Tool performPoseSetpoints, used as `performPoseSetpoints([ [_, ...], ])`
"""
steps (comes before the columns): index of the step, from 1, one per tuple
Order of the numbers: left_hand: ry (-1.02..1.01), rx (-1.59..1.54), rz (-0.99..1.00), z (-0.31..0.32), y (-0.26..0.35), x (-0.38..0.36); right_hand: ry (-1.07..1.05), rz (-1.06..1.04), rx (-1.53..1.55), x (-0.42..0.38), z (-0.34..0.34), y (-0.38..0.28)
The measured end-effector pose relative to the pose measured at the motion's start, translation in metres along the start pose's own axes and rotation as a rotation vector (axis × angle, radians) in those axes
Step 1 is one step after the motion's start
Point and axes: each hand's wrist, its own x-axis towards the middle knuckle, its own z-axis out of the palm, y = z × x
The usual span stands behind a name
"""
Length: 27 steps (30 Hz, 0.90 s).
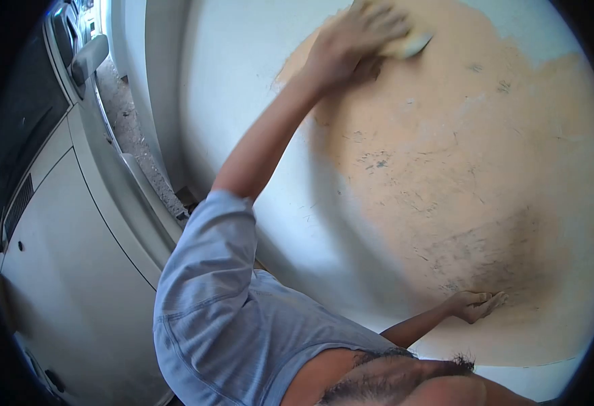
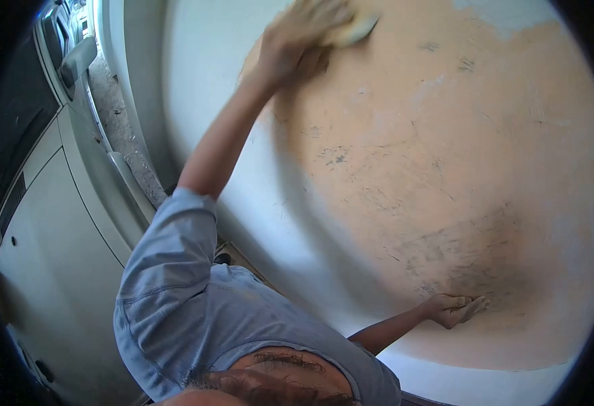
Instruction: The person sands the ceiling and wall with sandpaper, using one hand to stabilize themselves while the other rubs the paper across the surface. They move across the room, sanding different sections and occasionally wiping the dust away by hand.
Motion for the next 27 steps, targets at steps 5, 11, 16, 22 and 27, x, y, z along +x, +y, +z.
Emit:
performPoseSetpoints([
  [5,-0.396,0.145,-0.249,-0.016,0.042,-0.223,-0.016,-0.013,-0.046,0.002,0.000,0.001],
  [11,-0.200,-0.015,0.099,0.003,0.021,-0.003,-0.042,0.023,-0.035,-0.001,-0.003,0.000],
  [16,-0.017,-0.174,0.188,0.071,0.044,0.127,-0.064,0.046,-0.025,-0.002,-0.005,-0.003],
  [22,-0.228,-0.280,-0.122,0.032,0.127,-0.059,-0.048,0.022,-0.020,-0.002,-0.003,-0.005],
  [27,-0.278,-0.266,-0.296,0.003,0.189,-0.183,-0.070,0.051,-0.121,-0.004,-0.004,-0.010],
])
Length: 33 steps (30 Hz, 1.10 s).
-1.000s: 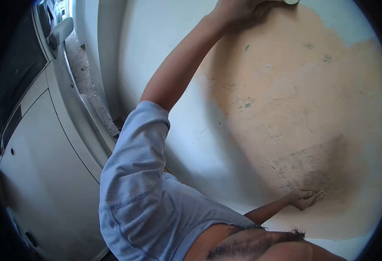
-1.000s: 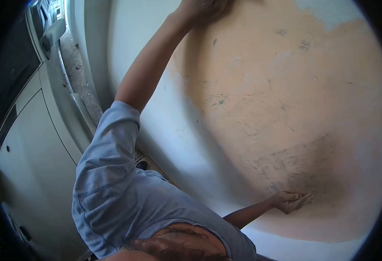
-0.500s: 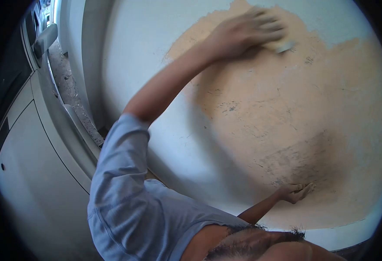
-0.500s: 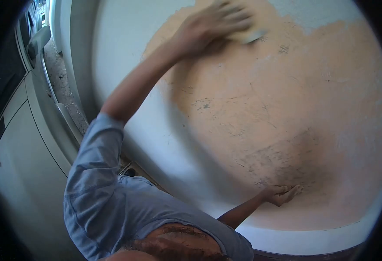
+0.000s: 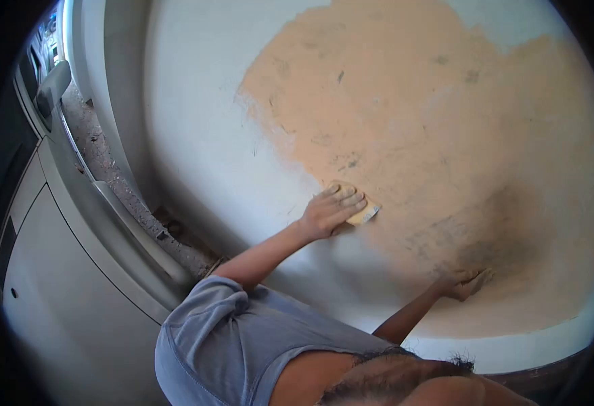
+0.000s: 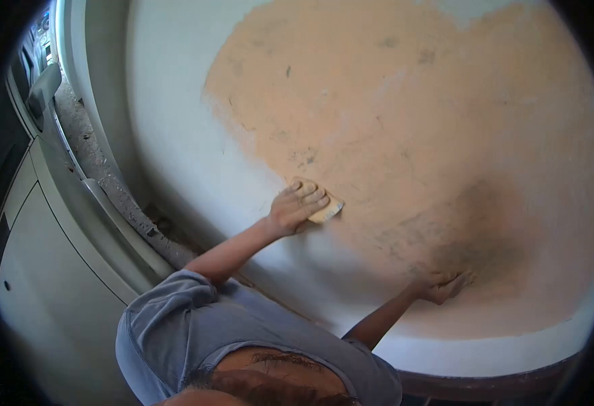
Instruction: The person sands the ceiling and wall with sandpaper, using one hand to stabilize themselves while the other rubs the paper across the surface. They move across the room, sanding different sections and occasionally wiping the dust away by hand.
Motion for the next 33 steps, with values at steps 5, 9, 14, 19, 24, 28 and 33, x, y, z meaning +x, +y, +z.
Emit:
performPoseSetpoints([
  [5,-0.573,-0.799,-0.632,-0.068,0.021,0.066,-0.099,0.161,0.685,-0.018,-0.023,-0.075],
  [9,-0.731,-0.793,-0.497,-0.069,0.019,0.045,-0.563,0.268,1.270,-0.068,-0.035,-0.144],
  [14,-0.403,-0.764,-0.376,-0.067,0.014,0.027,-1.047,0.932,1.461,-0.072,-0.052,-0.205],
  [19,-0.005,0.016,-0.084,-0.077,-0.046,0.057,-0.864,0.906,1.432,-0.066,-0.047,-0.197],
  [24,0.384,0.393,-0.370,-0.055,-0.100,0.106,-0.692,0.910,1.339,-0.069,-0.055,-0.150],
  [28,-0.015,0.341,-0.298,0.003,-0.009,0.093,-0.458,1.049,1.210,-0.051,-0.058,-0.142],
  [33,-0.682,-0.322,0.519,0.050,0.056,0.008,-0.259,0.689,1.228,-0.014,-0.060,-0.082],
])
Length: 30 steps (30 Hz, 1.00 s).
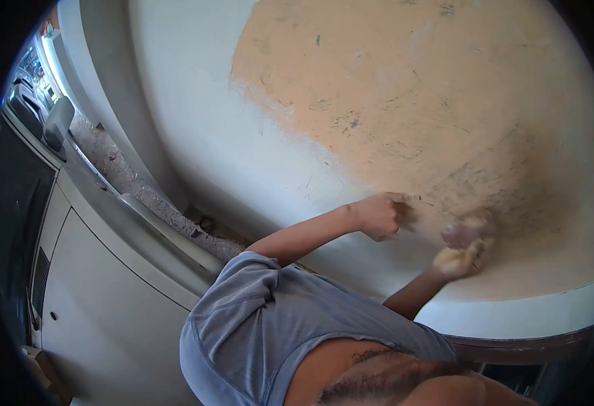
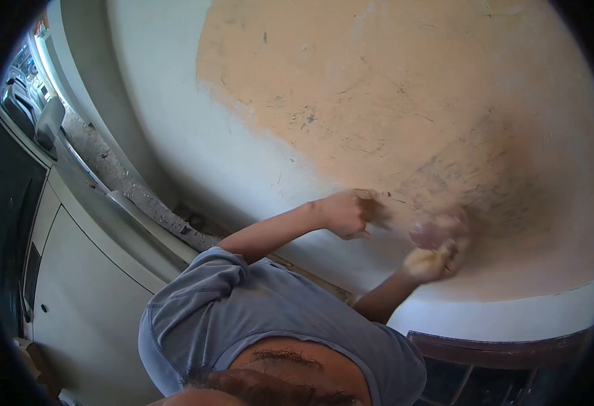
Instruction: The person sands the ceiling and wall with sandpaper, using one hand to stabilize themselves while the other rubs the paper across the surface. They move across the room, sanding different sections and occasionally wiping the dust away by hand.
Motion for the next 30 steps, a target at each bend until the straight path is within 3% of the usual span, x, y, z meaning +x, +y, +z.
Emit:
performPoseSetpoints([
  [2,0.210,-0.093,-0.115,-0.044,-0.011,0.002,0.064,-0.048,-0.031,0.009,-0.038,-0.007],
  [3,0.348,-0.060,-0.102,-0.095,-0.027,0.008,0.116,-0.091,-0.062,0.009,-0.046,-0.016],
  [4,0.528,0.306,-0.142,-0.118,-0.048,0.000,0.131,-0.094,-0.081,0.007,-0.050,-0.019],
  [5,1.059,0.571,0.023,-0.127,-0.107,0.017,0.177,-0.055,-0.107,0.007,-0.042,-0.023],
  [6,0.952,0.600,-0.295,-0.194,-0.087,0.022,0.226,-0.019,-0.130,0.008,-0.040,-0.026],
  [7,0.838,0.634,-0.555,-0.227,-0.097,0.037,0.082,0.004,-0.122,0.005,-0.055,-0.023],
  [8,0.705,0.663,-0.808,-0.247,-0.111,0.053,0.098,0.000,-0.136,0.002,-0.055,-0.023],
  [9,0.964,1.024,-0.834,-0.241,-0.109,0.094,0.175,0.031,-0.136,-0.002,-0.048,-0.022],
  [11,0.734,1.011,-0.739,-0.224,-0.107,0.114,0.308,0.090,-0.054,-0.009,-0.048,-0.013],
  [12,0.636,0.965,-0.580,-0.195,-0.096,0.120,0.318,0.087,-0.049,-0.008,-0.041,-0.013],
  [13,0.532,0.731,-0.432,-0.170,-0.080,0.124,0.385,0.104,-0.058,-0.007,-0.031,-0.013],
  [14,0.202,0.780,-0.381,-0.143,-0.058,0.128,0.448,0.123,-0.068,-0.006,-0.027,-0.015],
  [15,0.138,0.949,-0.125,-0.102,-0.047,0.123,0.445,0.123,-0.065,-0.005,-0.029,-0.017],
  [17,-0.156,0.217,0.176,-0.065,-0.034,0.090,0.197,-0.006,-0.095,-0.003,-0.033,-0.015],
  [18,-0.160,0.236,0.179,-0.076,-0.033,0.085,0.199,-0.014,-0.077,-0.002,-0.032,-0.014],
  [20,0.148,0.083,0.142,-0.107,-0.036,0.071,0.236,-0.026,-0.154,-0.006,-0.038,-0.017],
  [23,0.809,0.416,0.032,-0.193,-0.083,0.079,0.294,0.055,-0.119,-0.011,-0.055,-0.008],
  [24,0.898,0.629,-0.146,-0.221,-0.096,0.085,0.326,0.097,-0.102,-0.012,-0.056,-0.008],
  [25,0.867,0.738,-0.458,-0.241,-0.110,0.088,0.327,0.092,-0.107,-0.012,-0.057,-0.007],
  [26,0.658,1.033,-0.465,-0.269,-0.153,0.082,0.360,0.122,-0.099,-0.013,-0.056,-0.007],
  [27,0.825,0.694,-0.649,-0.263,-0.131,0.103,0.392,0.152,-0.091,-0.014,-0.056,-0.006],
  [30,0.716,0.894,-0.592,-0.237,-0.113,0.128,0.286,0.112,-0.058,-0.016,-0.049,-0.004],
])
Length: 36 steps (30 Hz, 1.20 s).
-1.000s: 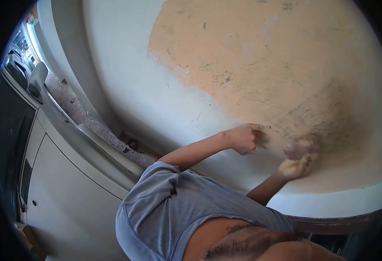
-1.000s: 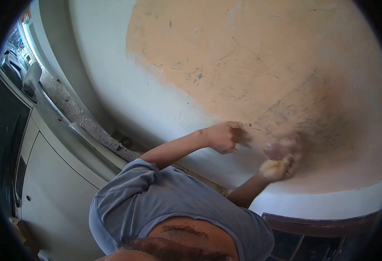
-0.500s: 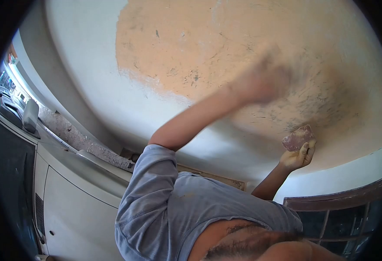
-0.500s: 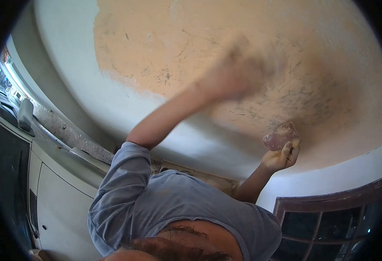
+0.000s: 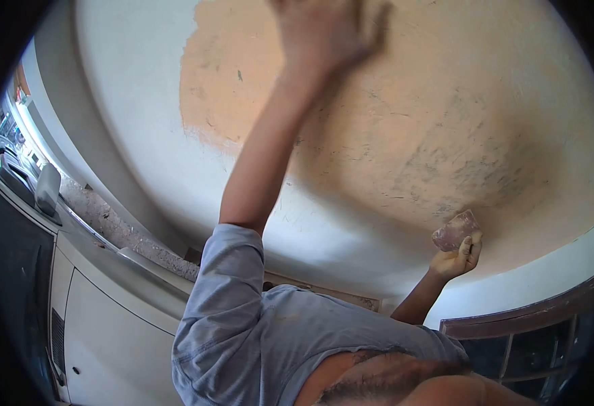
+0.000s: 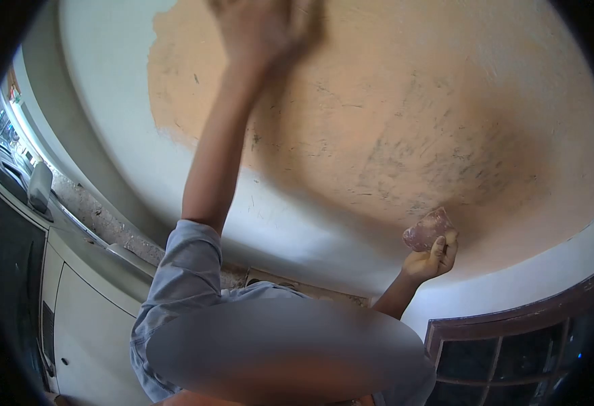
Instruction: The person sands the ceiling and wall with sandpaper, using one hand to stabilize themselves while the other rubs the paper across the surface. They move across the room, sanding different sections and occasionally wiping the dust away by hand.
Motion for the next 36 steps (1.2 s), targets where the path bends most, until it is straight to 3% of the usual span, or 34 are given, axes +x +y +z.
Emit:
performPoseSetpoints([
  [2,0.045,-0.034,0.166,-0.009,0.031,-0.029,0.001,0.004,0.005,-0.003,0.000,0.011],
  [4,-0.052,-0.370,0.323,-0.006,0.061,-0.057,-0.009,0.018,0.004,-0.001,-0.002,0.007],
  [6,-0.266,-0.378,0.575,0.001,0.069,-0.104,-0.051,-0.005,0.065,-0.003,0.003,0.009],
  [8,-0.509,-0.656,0.699,-0.015,0.062,-0.134,-0.053,-0.001,0.071,-0.003,0.007,0.005],
  [9,-0.519,-0.647,0.697,-0.010,0.053,-0.156,-0.050,-0.007,0.078,-0.003,0.009,0.005],
  [10,-0.726,-1.528,0.411,-0.004,0.042,-0.184,-0.051,0.006,0.085,-0.004,0.008,0.006],
  [11,-0.852,-2.382,-0.036,-0.016,0.035,-0.185,-0.042,0.030,0.082,-0.003,0.004,0.006],
  [12,-0.854,-2.375,-0.055,-0.025,0.032,-0.185,-0.035,0.055,0.076,-0.002,-0.001,0.007],
  [14,0.062,-2.826,-0.777,-0.047,0.028,-0.178,-0.032,0.073,0.085,-0.003,-0.010,0.014],
  [15,0.086,-2.817,-0.785,-0.051,0.025,-0.175,-0.024,0.075,0.097,0.000,-0.010,0.015],
  [17,0.245,-2.821,-1.069,-0.053,0.017,-0.171,-0.037,0.080,0.107,0.001,-0.004,0.012],
  [20,0.344,-2.917,-1.061,-0.059,0.011,-0.173,-0.024,0.108,0.123,-0.004,0.008,0.007],
  [24,0.323,-2.784,-1.022,-0.068,0.010,-0.180,-0.046,0.033,0.090,-0.006,0.011,0.004],
  [26,0.234,-2.356,-0.952,-0.070,0.007,-0.186,-0.066,-0.018,0.038,-0.006,0.007,0.006],
  [28,0.254,-2.296,-0.920,-0.071,0.003,-0.190,-0.079,-0.073,-0.018,-0.007,0.006,0.007],
  [31,0.085,-1.264,-0.717,-0.076,0.001,-0.190,-0.078,-0.068,-0.013,-0.008,0.008,0.002],
  [32,0.079,-1.272,-0.715,-0.073,0.003,-0.191,-0.103,-0.058,-0.006,-0.008,0.008,0.001],
  [34,-0.056,-0.439,-0.392,-0.066,0.003,-0.198,-0.126,-0.046,-0.002,-0.009,0.010,0.001],
  [36,-0.160,-0.382,-0.431,-0.054,0.020,-0.206,-0.051,-0.034,0.015,-0.011,0.014,-0.001],
])
